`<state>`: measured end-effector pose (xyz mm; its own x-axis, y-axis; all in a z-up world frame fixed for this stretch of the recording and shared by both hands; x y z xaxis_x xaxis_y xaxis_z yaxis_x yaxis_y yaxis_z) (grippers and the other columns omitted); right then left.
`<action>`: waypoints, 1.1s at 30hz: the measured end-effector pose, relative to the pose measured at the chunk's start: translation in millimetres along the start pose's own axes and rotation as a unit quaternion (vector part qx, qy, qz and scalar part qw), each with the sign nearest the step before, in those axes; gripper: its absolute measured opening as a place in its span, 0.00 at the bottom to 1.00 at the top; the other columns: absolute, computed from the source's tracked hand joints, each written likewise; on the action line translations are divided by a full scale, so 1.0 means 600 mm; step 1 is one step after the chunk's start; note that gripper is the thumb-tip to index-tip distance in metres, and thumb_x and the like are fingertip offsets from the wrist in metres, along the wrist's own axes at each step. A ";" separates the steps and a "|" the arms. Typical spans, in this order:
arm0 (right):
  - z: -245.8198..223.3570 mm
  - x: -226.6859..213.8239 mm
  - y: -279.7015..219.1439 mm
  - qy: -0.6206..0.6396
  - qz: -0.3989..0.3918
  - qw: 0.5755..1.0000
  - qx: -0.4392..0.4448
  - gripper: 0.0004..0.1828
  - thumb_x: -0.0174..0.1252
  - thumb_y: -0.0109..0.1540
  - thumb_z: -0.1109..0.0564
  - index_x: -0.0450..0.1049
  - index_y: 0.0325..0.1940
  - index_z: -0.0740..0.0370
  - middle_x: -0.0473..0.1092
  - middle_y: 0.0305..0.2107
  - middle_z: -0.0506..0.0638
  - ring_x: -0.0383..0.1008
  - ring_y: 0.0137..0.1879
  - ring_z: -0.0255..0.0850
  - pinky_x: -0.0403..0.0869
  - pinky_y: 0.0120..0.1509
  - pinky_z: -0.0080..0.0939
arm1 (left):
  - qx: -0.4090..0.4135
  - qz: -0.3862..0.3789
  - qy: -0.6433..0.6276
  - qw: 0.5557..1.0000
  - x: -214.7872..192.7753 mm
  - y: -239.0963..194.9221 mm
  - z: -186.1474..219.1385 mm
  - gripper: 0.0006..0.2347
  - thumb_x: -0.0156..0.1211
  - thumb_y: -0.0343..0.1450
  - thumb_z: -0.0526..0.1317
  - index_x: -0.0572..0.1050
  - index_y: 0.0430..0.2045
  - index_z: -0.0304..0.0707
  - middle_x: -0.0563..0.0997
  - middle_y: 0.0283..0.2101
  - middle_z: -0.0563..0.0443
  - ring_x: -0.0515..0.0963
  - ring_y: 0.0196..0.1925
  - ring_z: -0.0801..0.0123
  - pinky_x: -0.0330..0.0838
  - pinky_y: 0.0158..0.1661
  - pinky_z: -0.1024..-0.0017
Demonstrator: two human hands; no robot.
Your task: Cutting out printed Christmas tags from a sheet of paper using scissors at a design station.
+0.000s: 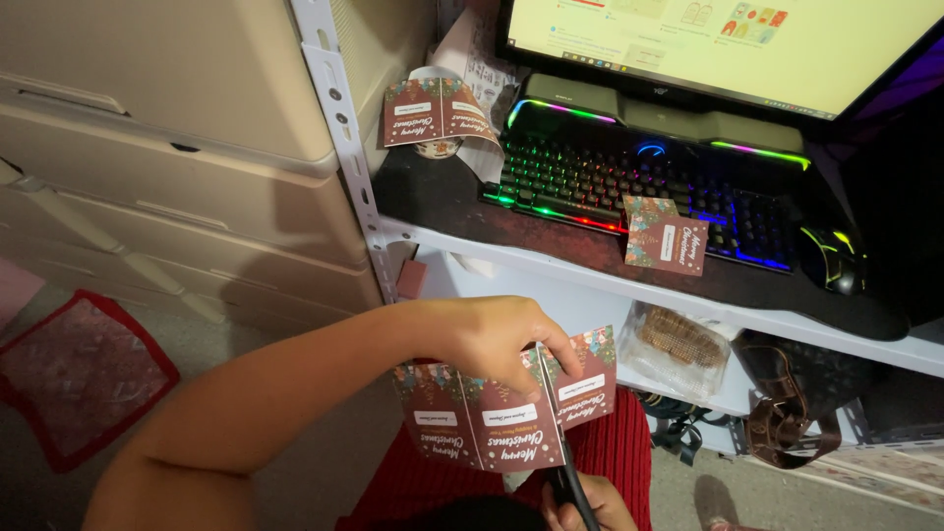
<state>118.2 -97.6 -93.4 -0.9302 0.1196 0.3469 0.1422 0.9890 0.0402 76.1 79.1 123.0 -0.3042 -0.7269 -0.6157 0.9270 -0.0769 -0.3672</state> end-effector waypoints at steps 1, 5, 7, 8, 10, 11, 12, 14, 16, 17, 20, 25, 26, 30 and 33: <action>-0.001 0.001 0.000 0.000 0.000 1.000 0.000 0.27 0.67 0.61 0.40 0.69 0.24 0.65 0.66 0.18 0.54 0.63 0.22 0.41 0.58 0.26 0.40 | 0.000 0.000 0.000 1.000 0.000 0.001 -0.002 0.20 0.63 0.66 0.39 0.80 0.54 0.55 0.81 0.34 0.55 0.65 0.23 0.72 0.60 0.29 0.74; -0.036 0.027 0.011 -0.015 -0.003 1.000 -0.002 0.29 0.64 0.62 0.38 0.72 0.26 0.68 0.65 0.17 0.53 0.63 0.21 0.41 0.58 0.24 0.41 | 0.018 0.002 0.004 1.000 0.007 0.011 -0.006 0.20 0.63 0.65 0.38 0.79 0.54 0.54 0.83 0.39 0.56 0.67 0.23 0.72 0.62 0.30 0.74; -0.053 0.038 0.017 -0.024 -0.020 0.999 -0.023 0.32 0.62 0.63 0.36 0.71 0.24 0.69 0.64 0.16 0.52 0.61 0.20 0.40 0.55 0.23 0.40 | 0.025 -0.002 0.006 1.000 0.009 0.012 -0.004 0.20 0.62 0.65 0.38 0.79 0.54 0.53 0.83 0.38 0.57 0.69 0.25 0.72 0.64 0.31 0.74; -0.051 0.035 0.017 -0.037 -0.030 0.998 -0.033 0.31 0.61 0.64 0.36 0.71 0.25 0.69 0.65 0.17 0.52 0.62 0.21 0.40 0.58 0.24 0.39 | 0.018 -0.004 0.005 1.000 0.009 0.011 -0.002 0.20 0.62 0.65 0.38 0.79 0.54 0.54 0.84 0.42 0.57 0.70 0.26 0.72 0.64 0.32 0.74; -0.057 0.039 0.019 -0.050 -0.040 0.997 -0.043 0.30 0.59 0.65 0.37 0.71 0.26 0.68 0.67 0.18 0.53 0.63 0.21 0.40 0.60 0.25 0.39 | 0.010 -0.006 0.004 1.000 0.007 0.006 0.004 0.20 0.62 0.66 0.39 0.79 0.54 0.54 0.84 0.46 0.58 0.71 0.26 0.72 0.65 0.32 0.74; -0.066 0.045 0.021 -0.061 -0.039 0.996 -0.048 0.32 0.58 0.65 0.35 0.71 0.25 0.67 0.66 0.17 0.52 0.62 0.21 0.40 0.58 0.25 0.39 | -0.001 -0.010 0.001 1.000 0.006 0.004 0.005 0.20 0.62 0.66 0.38 0.79 0.55 0.54 0.82 0.40 0.56 0.68 0.24 0.72 0.62 0.30 0.73; -0.075 0.050 0.022 -0.073 -0.036 0.995 -0.053 0.33 0.58 0.65 0.33 0.70 0.23 0.66 0.65 0.16 0.50 0.61 0.21 0.39 0.55 0.25 0.39 | -0.012 -0.014 -0.001 1.000 0.006 0.002 0.007 0.21 0.61 0.66 0.38 0.79 0.56 0.54 0.81 0.33 0.55 0.64 0.21 0.72 0.60 0.27 0.73; -0.071 0.048 0.020 -0.067 -0.032 0.995 -0.060 0.33 0.58 0.65 0.33 0.69 0.22 0.66 0.64 0.16 0.50 0.60 0.20 0.39 0.55 0.24 0.39 | -0.003 -0.012 -0.002 1.000 0.007 0.007 0.003 0.21 0.61 0.66 0.38 0.79 0.55 0.54 0.82 0.38 0.56 0.65 0.22 0.72 0.61 0.29 0.73; -0.056 0.033 0.016 -0.061 -0.029 0.996 -0.066 0.33 0.57 0.65 0.34 0.68 0.22 0.65 0.64 0.15 0.50 0.60 0.20 0.38 0.54 0.24 0.39 | 0.006 -0.009 -0.003 1.000 0.007 0.010 0.003 0.20 0.61 0.66 0.38 0.79 0.55 0.53 0.84 0.43 0.57 0.66 0.23 0.73 0.63 0.30 0.74; -0.036 0.017 0.014 -0.043 -0.024 0.998 -0.044 0.28 0.60 0.65 0.41 0.69 0.22 0.66 0.66 0.17 0.53 0.62 0.21 0.40 0.58 0.24 0.40 | 0.002 -0.010 0.002 1.000 0.007 0.011 0.003 0.20 0.62 0.66 0.38 0.79 0.55 0.54 0.83 0.40 0.56 0.65 0.22 0.73 0.61 0.29 0.74; -0.045 0.021 0.014 -0.050 -0.017 0.997 -0.049 0.27 0.60 0.65 0.41 0.69 0.24 0.66 0.67 0.18 0.53 0.62 0.22 0.40 0.58 0.25 0.40 | 0.027 0.000 0.003 1.000 0.006 0.029 -0.009 0.21 0.63 0.64 0.38 0.79 0.53 0.53 0.81 0.49 0.58 0.72 0.34 0.73 0.64 0.36 0.75; 0.081 -0.094 -0.066 0.076 0.238 0.967 0.042 0.29 0.68 0.55 0.52 0.80 0.51 0.81 0.79 0.33 0.67 0.83 0.44 0.55 0.77 0.55 0.41 | 0.170 0.089 0.022 0.981 -0.043 0.067 -0.020 0.22 0.68 0.62 0.38 0.77 0.53 0.49 0.81 0.60 0.57 0.80 0.60 0.70 0.69 0.58 0.71; 0.090 -0.113 -0.082 0.084 0.320 0.942 0.046 0.29 0.66 0.55 0.56 0.79 0.55 0.81 0.78 0.36 0.73 0.82 0.46 0.61 0.75 0.56 0.46 | 0.150 0.122 0.003 0.981 -0.066 0.072 -0.022 0.24 0.68 0.63 0.37 0.75 0.56 0.52 0.78 0.64 0.58 0.78 0.62 0.67 0.72 0.57 0.68; 0.109 -0.168 -0.089 0.121 0.351 0.924 0.087 0.24 0.66 0.55 0.57 0.77 0.49 0.78 0.71 0.30 0.70 0.74 0.35 0.62 0.71 0.41 0.53 | 0.168 0.234 -0.088 0.953 -0.123 0.171 -0.067 0.28 0.70 0.63 0.35 0.73 0.61 0.52 0.75 0.67 0.59 0.73 0.65 0.75 0.65 0.59 0.73; 0.095 -0.163 -0.083 0.143 0.282 0.949 0.015 0.15 0.66 0.59 0.53 0.68 0.38 0.64 0.64 0.24 0.61 0.64 0.24 0.49 0.61 0.27 0.43 | 0.114 0.236 -0.122 0.957 -0.147 0.243 -0.087 0.27 0.69 0.64 0.32 0.73 0.61 0.49 0.71 0.71 0.51 0.68 0.73 0.64 0.65 0.63 0.68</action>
<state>183.0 -153.6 -182.9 -0.5783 0.6065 0.5457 0.5767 0.7770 -0.2524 226.9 167.6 87.4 0.1958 -0.8529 -0.4840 0.9806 0.1733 0.0914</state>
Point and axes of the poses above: each hand's wrist, its own y-axis towards the middle knuckle, its own x-axis out of the palm, z = x × y, the point moved 8 cm from there along y, towards the middle knuckle
